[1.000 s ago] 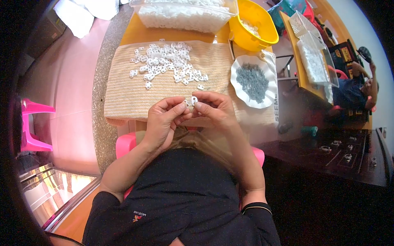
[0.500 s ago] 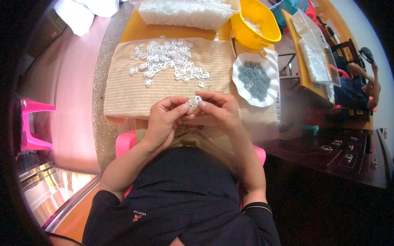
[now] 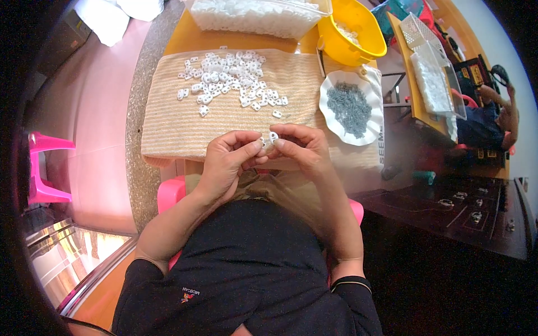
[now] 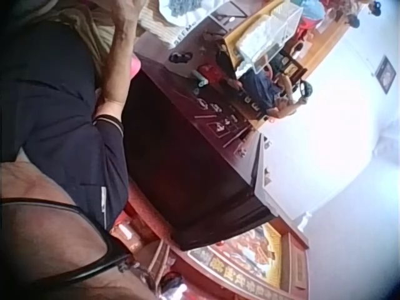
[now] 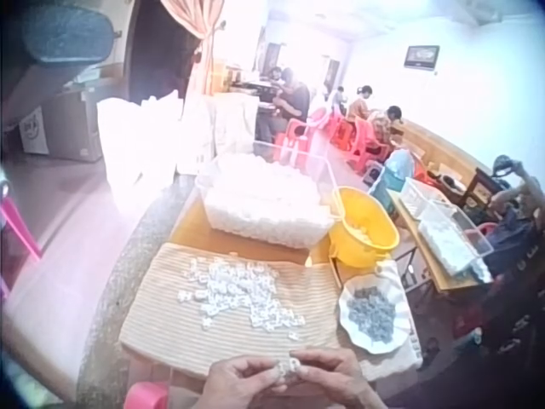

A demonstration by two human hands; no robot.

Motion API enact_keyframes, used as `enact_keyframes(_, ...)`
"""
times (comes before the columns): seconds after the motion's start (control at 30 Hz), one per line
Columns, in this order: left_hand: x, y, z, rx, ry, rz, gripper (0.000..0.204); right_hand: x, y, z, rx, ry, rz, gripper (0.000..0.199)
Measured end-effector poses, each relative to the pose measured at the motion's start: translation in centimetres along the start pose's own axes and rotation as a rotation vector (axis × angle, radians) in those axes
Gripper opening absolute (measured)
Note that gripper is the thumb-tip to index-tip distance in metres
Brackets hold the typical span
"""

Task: Assembling small white plastic components by hand on a workbench.

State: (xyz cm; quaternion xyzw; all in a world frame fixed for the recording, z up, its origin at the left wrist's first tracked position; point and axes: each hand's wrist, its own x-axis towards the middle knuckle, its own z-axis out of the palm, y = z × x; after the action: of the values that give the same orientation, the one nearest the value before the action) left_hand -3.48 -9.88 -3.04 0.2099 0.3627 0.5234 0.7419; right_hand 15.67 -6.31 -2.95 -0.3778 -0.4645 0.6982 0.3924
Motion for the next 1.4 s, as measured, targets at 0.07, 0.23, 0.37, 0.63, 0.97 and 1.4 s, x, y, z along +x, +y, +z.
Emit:
enact_keyframes(0.07, 0.0, 0.0, -0.1, 0.005, 0.0, -0.004, 0.017, 0.0, 0.1, 0.0, -0.011, -0.005, 0.002, 0.028)
enact_keyframes(0.23, 0.0, 0.0, -0.2, 0.028, -0.004, -0.012, 0.017, -0.1, 0.2, 0.2, -0.006, -0.001, 0.025, 0.027)
enact_keyframes(0.37, 0.0, 0.0, -0.3, 0.041, -0.01, -0.007, 0.017, -0.1, 0.3, 0.2, -0.015, -0.005, 0.021, 0.027)
enact_keyframes(0.63, 0.2, -0.2, -0.4, 0.082, -0.009, -0.012, 0.014, 0.2, 0.4, 0.4, -0.14, -0.061, -0.022, 0.026)
enact_keyframes(0.97, 0.3, -0.3, -0.6, 0.063, -0.006, -0.016, 0.015, 0.0, 0.7, 0.4, -0.073, -0.04, 0.035, 0.028)
enact_keyframes(1.4, 0.4, -0.6, -1.0, 0.048, -0.02, -0.024, 0.013, 0.1, 1.3, 0.3, 0.072, -0.082, 0.086, 0.03)
